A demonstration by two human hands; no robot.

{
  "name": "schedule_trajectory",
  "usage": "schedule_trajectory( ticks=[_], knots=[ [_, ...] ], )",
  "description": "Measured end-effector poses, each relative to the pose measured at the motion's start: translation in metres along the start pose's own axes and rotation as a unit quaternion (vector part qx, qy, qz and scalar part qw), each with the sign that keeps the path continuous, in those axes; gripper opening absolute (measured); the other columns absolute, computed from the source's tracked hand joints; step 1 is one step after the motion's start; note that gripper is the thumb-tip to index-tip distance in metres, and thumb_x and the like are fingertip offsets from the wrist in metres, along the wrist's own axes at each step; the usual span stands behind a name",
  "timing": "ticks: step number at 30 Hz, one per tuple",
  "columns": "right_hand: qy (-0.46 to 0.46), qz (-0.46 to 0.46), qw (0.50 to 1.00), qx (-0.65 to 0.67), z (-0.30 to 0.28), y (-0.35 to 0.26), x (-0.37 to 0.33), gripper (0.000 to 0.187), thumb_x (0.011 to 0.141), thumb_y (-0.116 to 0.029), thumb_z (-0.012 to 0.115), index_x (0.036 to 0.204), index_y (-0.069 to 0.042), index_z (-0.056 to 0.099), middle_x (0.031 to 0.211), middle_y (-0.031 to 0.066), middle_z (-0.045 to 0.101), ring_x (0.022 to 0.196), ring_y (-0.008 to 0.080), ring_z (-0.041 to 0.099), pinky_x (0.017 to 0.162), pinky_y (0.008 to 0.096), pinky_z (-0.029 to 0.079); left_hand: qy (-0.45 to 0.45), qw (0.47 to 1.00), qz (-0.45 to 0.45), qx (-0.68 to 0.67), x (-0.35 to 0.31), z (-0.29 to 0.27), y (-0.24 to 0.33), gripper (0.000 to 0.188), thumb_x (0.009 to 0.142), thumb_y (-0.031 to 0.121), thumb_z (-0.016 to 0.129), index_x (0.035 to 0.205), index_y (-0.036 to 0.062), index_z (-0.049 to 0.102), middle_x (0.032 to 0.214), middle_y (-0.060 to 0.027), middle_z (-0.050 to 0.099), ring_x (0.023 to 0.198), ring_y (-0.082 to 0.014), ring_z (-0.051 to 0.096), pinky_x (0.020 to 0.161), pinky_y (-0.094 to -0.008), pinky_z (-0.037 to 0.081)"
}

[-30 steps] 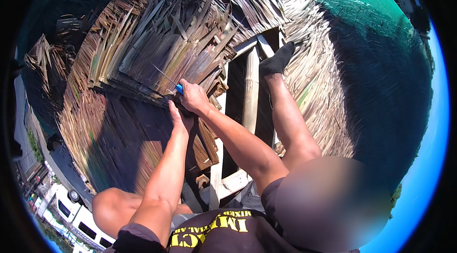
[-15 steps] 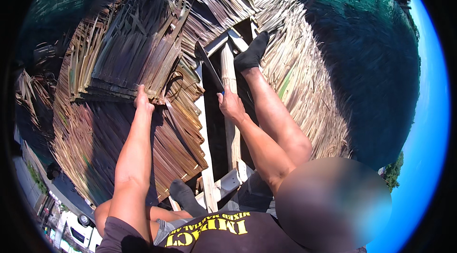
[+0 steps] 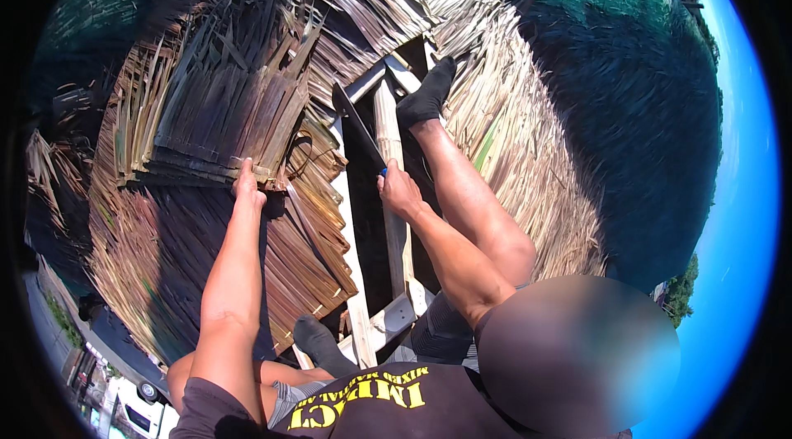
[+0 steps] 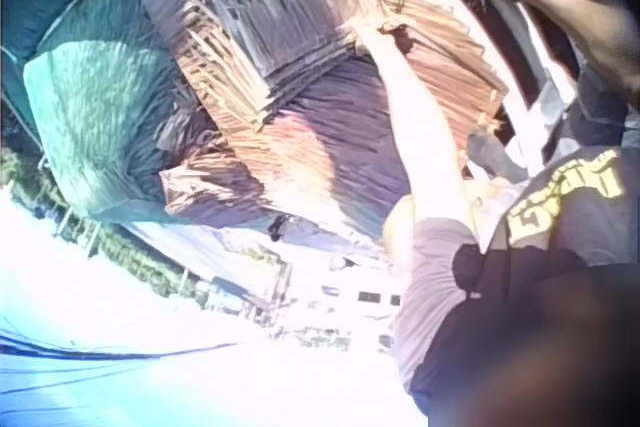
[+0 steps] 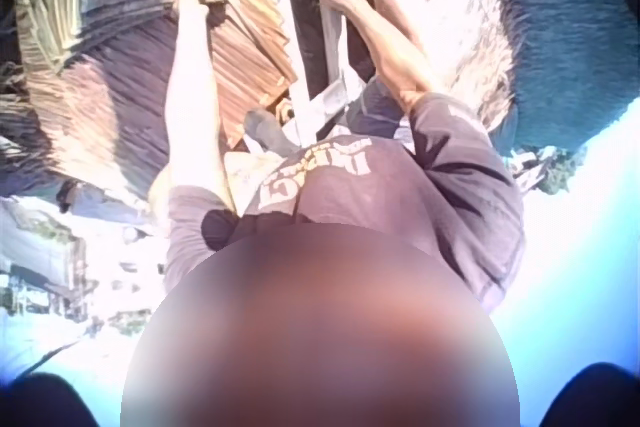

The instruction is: The person secures bundles of dried palm fronds to a white wooden roof frame using a hammer and nails. They then use a hand saw to trim the fronds flush with the frame. The person works on a rooftop under bright sunlight.

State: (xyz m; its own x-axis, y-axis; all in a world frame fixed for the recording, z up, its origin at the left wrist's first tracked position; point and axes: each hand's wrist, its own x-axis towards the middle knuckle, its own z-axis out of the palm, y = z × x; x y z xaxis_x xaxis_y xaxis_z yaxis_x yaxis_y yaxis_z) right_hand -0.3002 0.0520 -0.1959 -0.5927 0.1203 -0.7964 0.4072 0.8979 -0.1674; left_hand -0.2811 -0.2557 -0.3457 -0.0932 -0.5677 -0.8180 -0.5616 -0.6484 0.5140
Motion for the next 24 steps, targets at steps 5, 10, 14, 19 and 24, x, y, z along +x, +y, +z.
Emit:
schedule_trajectory(
  ticks=[5, 10, 14, 19, 24],
  knots=[
    [0.225, -0.169, 0.958, 0.053, -0.057, -0.023, -0.006, 0.029, 0.098, -0.025, 0.055, 0.109, 0.000, 0.045, 0.082, 0.0331, 0.065, 0.082, 0.0513, 0.066, 0.072, 0.0592, 0.051, -0.025, 1.000, -0.018, 0.005, 0.004, -0.001, -0.005, 0.067, 0.082, 0.034, 0.082, 0.129, -0.0063, 0.057, 0.127, -0.0155, 0.063, 0.108, -0.0252, 0.063, 0.094, -0.0410, 0.051],
    [0.406, -0.317, 0.826, 0.228, -0.084, -0.055, 0.001, 0.030, 0.097, -0.009, 0.058, 0.122, -0.002, 0.043, 0.078, 0.0232, 0.065, 0.070, 0.0425, 0.067, 0.061, 0.0502, 0.051, -0.055, 0.998, -0.016, -0.015, -0.002, -0.004, -0.005, 0.069, 0.083, 0.034, 0.081, 0.133, -0.0055, 0.054, 0.130, -0.0147, 0.062, 0.109, -0.0247, 0.062, 0.096, -0.0409, 0.050],
    [0.029, -0.006, 0.999, -0.018, -0.015, -0.011, 0.004, 0.037, 0.099, -0.030, 0.052, 0.115, 0.002, 0.043, 0.094, 0.0358, 0.066, 0.093, 0.0534, 0.065, 0.083, 0.0599, 0.050, -0.030, 0.999, 0.009, -0.013, -0.011, -0.001, -0.008, 0.068, 0.085, 0.031, 0.080, 0.135, -0.0046, 0.053, 0.130, -0.0142, 0.061, 0.109, -0.0240, 0.062, 0.095, -0.0411, 0.051],
    [0.178, -0.048, 0.970, 0.161, 0.005, 0.000, 0.019, 0.031, 0.094, -0.026, 0.059, 0.107, 0.001, 0.049, 0.088, 0.0313, 0.066, 0.088, 0.0490, 0.066, 0.078, 0.0552, 0.050, -0.019, 0.999, 0.007, -0.026, -0.013, 0.002, -0.012, 0.061, 0.087, 0.028, 0.079, 0.129, -0.0073, 0.054, 0.128, -0.0159, 0.061, 0.108, -0.0235, 0.062, 0.093, -0.0393, 0.052],
    [0.349, -0.125, 0.887, 0.277, -0.044, -0.047, 0.050, 0.035, 0.098, -0.027, 0.063, 0.113, 0.004, 0.054, 0.084, 0.0267, 0.068, 0.076, 0.0430, 0.069, 0.064, 0.0483, 0.052, -0.017, 0.999, 0.042, 0.001, -0.013, 0.002, -0.017, 0.064, 0.087, 0.031, 0.079, 0.128, -0.0105, 0.051, 0.126, -0.0176, 0.062, 0.108, -0.0233, 0.061, 0.092, -0.0405, 0.052]
  ],
)
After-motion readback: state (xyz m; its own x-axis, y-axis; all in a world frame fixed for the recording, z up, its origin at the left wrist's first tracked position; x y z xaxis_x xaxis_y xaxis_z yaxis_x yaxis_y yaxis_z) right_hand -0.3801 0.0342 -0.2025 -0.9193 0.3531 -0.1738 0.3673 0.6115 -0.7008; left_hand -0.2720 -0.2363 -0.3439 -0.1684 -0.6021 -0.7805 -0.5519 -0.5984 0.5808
